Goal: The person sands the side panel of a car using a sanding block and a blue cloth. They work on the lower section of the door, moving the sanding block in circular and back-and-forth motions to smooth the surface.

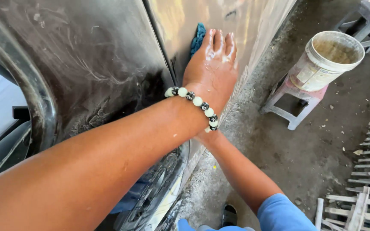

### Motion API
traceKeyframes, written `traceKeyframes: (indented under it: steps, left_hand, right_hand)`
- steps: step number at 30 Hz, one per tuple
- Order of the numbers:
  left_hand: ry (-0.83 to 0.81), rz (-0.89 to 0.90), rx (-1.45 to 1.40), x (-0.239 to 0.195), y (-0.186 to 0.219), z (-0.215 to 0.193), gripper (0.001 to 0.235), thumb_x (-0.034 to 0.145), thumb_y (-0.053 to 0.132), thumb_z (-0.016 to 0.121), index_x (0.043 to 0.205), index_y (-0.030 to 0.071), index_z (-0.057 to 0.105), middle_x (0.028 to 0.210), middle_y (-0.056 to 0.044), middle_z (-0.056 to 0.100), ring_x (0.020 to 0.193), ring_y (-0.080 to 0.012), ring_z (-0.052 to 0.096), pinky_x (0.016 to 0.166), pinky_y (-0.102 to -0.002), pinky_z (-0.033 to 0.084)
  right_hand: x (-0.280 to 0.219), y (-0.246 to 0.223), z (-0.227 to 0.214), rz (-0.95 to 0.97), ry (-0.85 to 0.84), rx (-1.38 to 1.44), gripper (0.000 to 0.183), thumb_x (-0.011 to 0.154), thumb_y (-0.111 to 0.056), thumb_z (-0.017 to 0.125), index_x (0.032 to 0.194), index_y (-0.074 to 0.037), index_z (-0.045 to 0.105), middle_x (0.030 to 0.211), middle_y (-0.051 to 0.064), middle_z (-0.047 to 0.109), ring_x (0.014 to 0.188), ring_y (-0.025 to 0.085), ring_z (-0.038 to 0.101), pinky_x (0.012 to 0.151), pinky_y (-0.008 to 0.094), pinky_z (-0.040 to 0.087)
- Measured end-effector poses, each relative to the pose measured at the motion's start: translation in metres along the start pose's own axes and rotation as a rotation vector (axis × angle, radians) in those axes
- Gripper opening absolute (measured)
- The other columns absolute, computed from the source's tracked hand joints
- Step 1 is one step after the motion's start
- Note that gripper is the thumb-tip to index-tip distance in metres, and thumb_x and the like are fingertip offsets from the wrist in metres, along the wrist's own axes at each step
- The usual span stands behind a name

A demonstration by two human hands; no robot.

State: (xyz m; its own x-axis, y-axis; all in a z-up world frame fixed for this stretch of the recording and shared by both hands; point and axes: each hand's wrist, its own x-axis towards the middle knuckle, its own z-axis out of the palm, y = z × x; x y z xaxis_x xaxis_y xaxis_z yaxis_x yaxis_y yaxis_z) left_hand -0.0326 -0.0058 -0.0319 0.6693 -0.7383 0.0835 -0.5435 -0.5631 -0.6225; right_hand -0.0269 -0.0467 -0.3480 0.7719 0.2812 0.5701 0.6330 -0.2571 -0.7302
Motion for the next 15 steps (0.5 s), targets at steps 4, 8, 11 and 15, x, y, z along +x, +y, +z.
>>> traceKeyframes:
  steps: [4,8,11,15]
  left_hand:
    - [-0.007,0.033,-0.030,0.006,-0.016,-0.012,0.068,0.081,0.034,0.062,0.143,0.007,0.054,0.159,-0.023,0.036,0.143,-0.0467,0.033,0.116,-0.058,0.019]
    - [0.058,0.080,0.022,0.005,-0.018,-0.012,0.041,0.092,0.025,0.059,0.125,0.006,0.070,0.141,-0.020,0.056,0.136,-0.0442,0.043,0.111,-0.059,0.025]
    - [0.108,0.074,0.051,0.005,-0.019,-0.017,0.041,0.086,0.028,0.060,0.118,0.008,0.074,0.136,-0.019,0.059,0.132,-0.0437,0.045,0.108,-0.061,0.026]
    - [0.215,-0.002,0.147,0.010,-0.023,-0.013,0.041,0.082,0.031,0.060,0.114,0.011,0.075,0.131,-0.017,0.063,0.128,-0.0406,0.047,0.106,-0.060,0.027]
  right_hand:
    - [0.017,-0.108,-0.021,-0.231,0.584,-0.407,0.043,0.088,-0.004,0.066,0.130,-0.004,0.058,0.135,0.017,0.058,0.134,0.040,0.048,0.119,0.053,0.031]
    - [0.034,-0.099,-0.026,-0.190,0.570,-0.262,0.039,0.090,-0.003,0.071,0.127,-0.004,0.060,0.133,0.016,0.060,0.127,0.041,0.052,0.113,0.055,0.036]
    - [0.047,-0.120,-0.039,-0.235,0.617,-0.246,0.042,0.087,-0.005,0.069,0.128,-0.002,0.057,0.134,0.020,0.057,0.130,0.045,0.049,0.114,0.058,0.035]
    - [0.001,-0.086,-0.008,-0.231,0.605,-0.205,0.020,0.103,-0.007,0.069,0.118,-0.010,0.058,0.137,0.018,0.053,0.127,0.040,0.051,0.113,0.051,0.040]
